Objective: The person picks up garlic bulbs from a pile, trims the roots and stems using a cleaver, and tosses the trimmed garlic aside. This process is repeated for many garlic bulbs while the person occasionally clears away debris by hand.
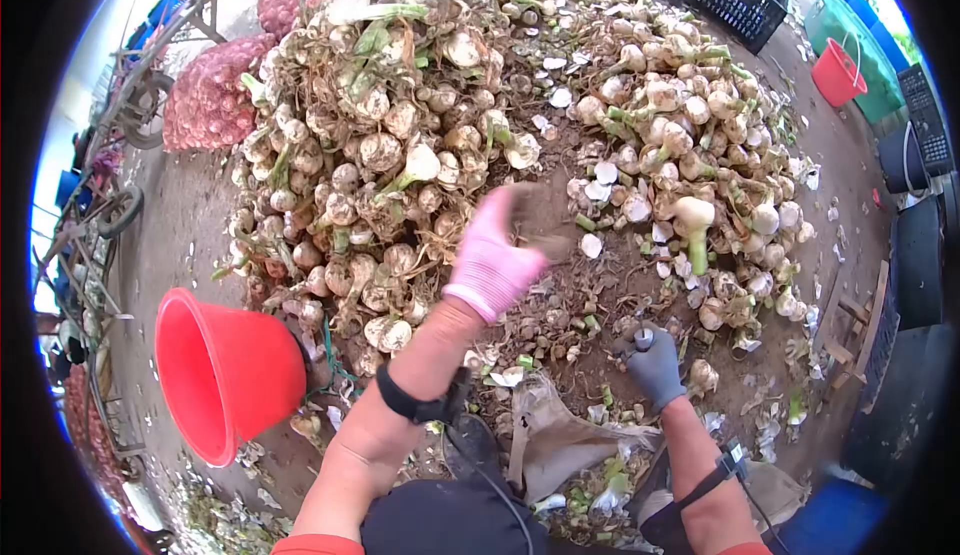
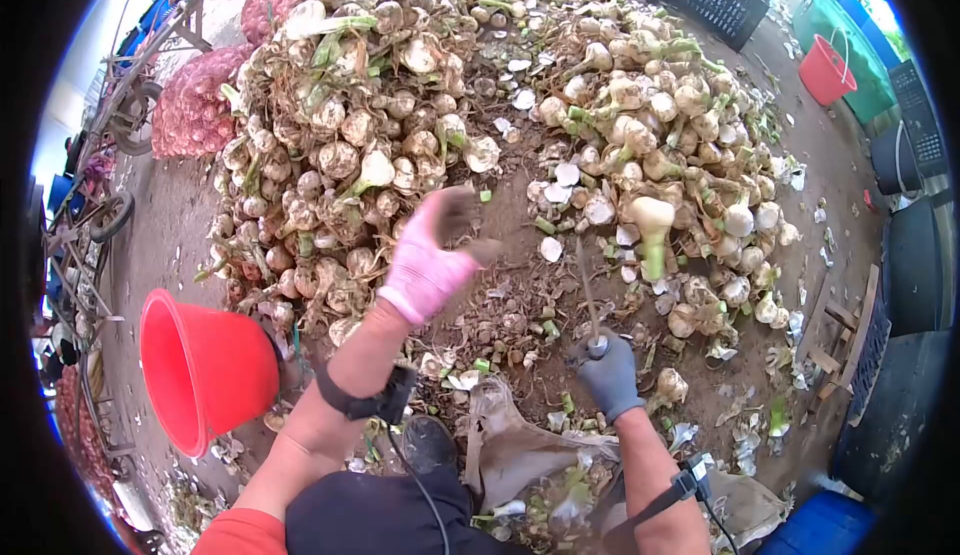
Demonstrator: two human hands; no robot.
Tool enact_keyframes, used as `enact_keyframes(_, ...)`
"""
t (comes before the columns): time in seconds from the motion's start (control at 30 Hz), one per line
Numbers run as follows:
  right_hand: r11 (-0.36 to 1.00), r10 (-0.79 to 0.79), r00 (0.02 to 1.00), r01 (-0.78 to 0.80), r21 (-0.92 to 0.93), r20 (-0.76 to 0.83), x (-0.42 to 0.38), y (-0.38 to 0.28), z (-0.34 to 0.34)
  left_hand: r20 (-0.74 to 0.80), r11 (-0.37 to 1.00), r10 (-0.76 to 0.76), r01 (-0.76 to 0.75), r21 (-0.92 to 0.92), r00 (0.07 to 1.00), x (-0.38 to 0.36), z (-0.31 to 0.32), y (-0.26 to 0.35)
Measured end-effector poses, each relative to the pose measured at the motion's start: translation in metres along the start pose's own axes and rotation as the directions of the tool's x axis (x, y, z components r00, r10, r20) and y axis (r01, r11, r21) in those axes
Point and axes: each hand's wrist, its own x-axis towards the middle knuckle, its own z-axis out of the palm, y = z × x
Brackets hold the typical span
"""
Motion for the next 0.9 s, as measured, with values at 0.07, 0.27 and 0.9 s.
enact_keyframes(0.07, 1.0, -0.014, 0.999, 0.013, 0.017, 0.028, -0.002, -0.008, 0.0, -0.217, 0.699, -0.017, 0.167, 0.695, 0.976, 0.008, -0.021, -0.048)
enact_keyframes(0.27, 1.0, 0.0, 0.996, -0.001, 0.015, 0.088, -0.008, -0.019, 0.012, -0.327, 0.41, 0.004, 0.297, 0.862, 0.945, 0.01, -0.029, -0.116)
enact_keyframes(0.9, 0.969, -0.169, 0.985, 0.158, 0.188, 0.046, -0.027, -0.07, 0.006, 0.374, 0.082, -0.187, 0.394, -0.915, 0.908, -0.084, -0.019, -0.02)
